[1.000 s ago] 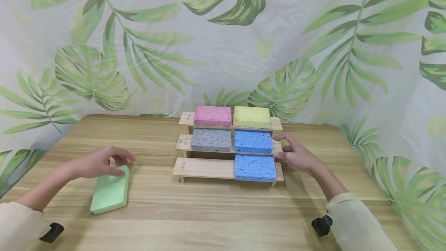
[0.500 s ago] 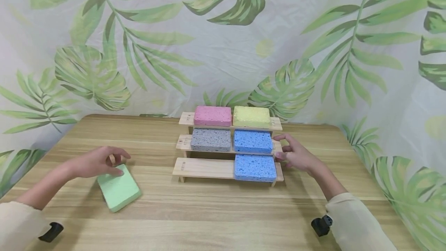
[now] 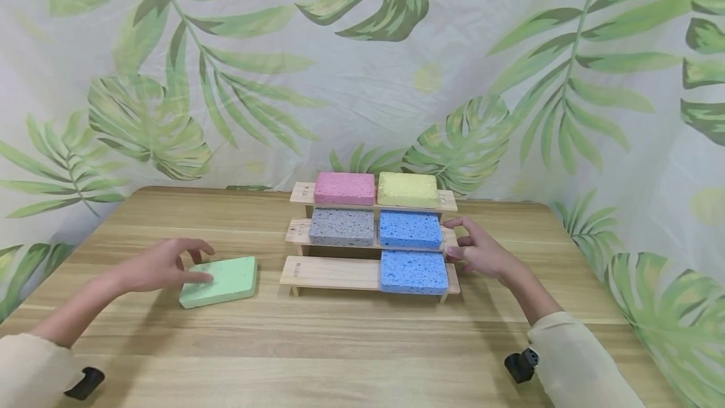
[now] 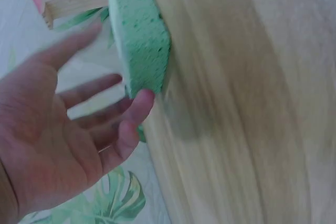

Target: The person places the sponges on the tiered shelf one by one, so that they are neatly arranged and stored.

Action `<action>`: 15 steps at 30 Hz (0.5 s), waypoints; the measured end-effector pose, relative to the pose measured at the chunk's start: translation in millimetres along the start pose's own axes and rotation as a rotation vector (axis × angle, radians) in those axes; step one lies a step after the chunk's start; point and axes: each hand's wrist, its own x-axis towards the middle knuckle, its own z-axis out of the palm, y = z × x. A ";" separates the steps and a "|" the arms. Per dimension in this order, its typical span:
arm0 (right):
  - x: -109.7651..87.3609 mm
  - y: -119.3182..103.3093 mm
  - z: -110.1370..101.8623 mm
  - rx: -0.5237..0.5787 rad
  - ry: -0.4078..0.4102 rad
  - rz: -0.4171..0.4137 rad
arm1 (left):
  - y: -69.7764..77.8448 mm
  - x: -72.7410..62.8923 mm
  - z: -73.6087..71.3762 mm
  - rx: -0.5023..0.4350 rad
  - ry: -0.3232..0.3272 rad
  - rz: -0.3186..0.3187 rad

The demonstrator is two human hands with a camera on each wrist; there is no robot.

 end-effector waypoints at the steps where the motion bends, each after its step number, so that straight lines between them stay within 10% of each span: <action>1: 0.0 0.0 0.1 -0.001 0.000 0.000 | 0.1 -1.6 -0.9 -0.015 -0.018 0.016; 7: -1.0 -0.9 0.3 -0.005 0.001 0.003 | -0.9 -7.7 -1.2 -0.092 -0.105 0.097; 15: -0.6 -1.3 0.2 0.020 -0.007 -0.007 | -3.6 -7.4 2.9 0.001 -0.051 0.116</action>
